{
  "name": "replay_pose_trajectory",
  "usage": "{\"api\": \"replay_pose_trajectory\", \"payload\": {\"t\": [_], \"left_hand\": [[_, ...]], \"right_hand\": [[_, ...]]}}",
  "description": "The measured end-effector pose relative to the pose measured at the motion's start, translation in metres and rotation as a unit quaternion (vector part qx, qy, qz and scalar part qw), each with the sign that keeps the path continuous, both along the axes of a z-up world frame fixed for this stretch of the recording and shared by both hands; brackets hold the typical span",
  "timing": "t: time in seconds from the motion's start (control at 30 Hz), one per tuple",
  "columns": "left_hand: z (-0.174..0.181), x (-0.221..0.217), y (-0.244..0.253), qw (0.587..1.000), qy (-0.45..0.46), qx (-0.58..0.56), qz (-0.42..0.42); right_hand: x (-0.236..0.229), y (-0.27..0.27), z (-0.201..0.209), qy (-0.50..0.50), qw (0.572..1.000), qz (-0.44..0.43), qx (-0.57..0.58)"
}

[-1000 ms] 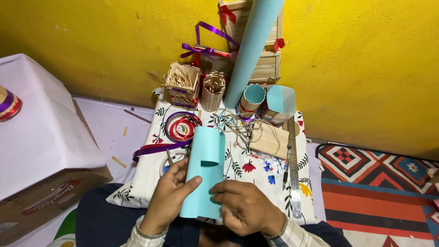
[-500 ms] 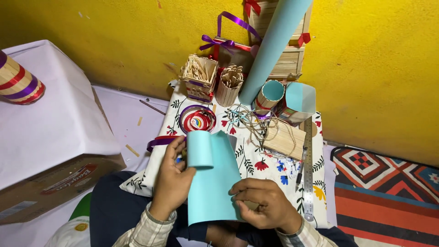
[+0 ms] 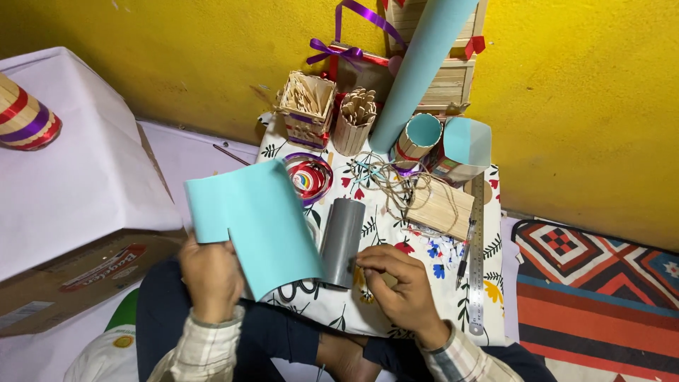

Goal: Cutting paper and assembling a decorative object using tape and scissors

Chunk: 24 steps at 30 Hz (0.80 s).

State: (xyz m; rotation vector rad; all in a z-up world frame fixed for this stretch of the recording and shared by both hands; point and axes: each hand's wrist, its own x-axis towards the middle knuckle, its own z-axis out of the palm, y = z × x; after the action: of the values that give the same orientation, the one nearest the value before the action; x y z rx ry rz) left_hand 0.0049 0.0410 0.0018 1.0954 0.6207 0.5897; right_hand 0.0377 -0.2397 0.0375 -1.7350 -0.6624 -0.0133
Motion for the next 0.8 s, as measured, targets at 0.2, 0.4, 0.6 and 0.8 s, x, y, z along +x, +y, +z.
{"api": "replay_pose_trajectory", "payload": {"t": [0.2, 0.4, 0.6, 0.8], "left_hand": [[0.025, -0.001, -0.007, 0.981, 0.034, 0.185, 0.040], [0.056, 0.011, -0.040, 0.959, 0.017, 0.281, -0.026], [0.048, 0.027, -0.051, 0.959, 0.048, 0.274, -0.058], [0.040, 0.031, -0.076, 0.928, 0.164, 0.317, -0.104]], "right_hand": [[0.003, 0.027, -0.018, 0.223, 0.948, -0.192, -0.122], [0.019, 0.038, -0.001, 0.241, 0.916, -0.142, -0.287], [0.033, -0.001, -0.032, 0.375, 0.916, -0.135, 0.035], [0.007, -0.028, 0.039, 0.239, 0.955, -0.159, 0.077]]}}
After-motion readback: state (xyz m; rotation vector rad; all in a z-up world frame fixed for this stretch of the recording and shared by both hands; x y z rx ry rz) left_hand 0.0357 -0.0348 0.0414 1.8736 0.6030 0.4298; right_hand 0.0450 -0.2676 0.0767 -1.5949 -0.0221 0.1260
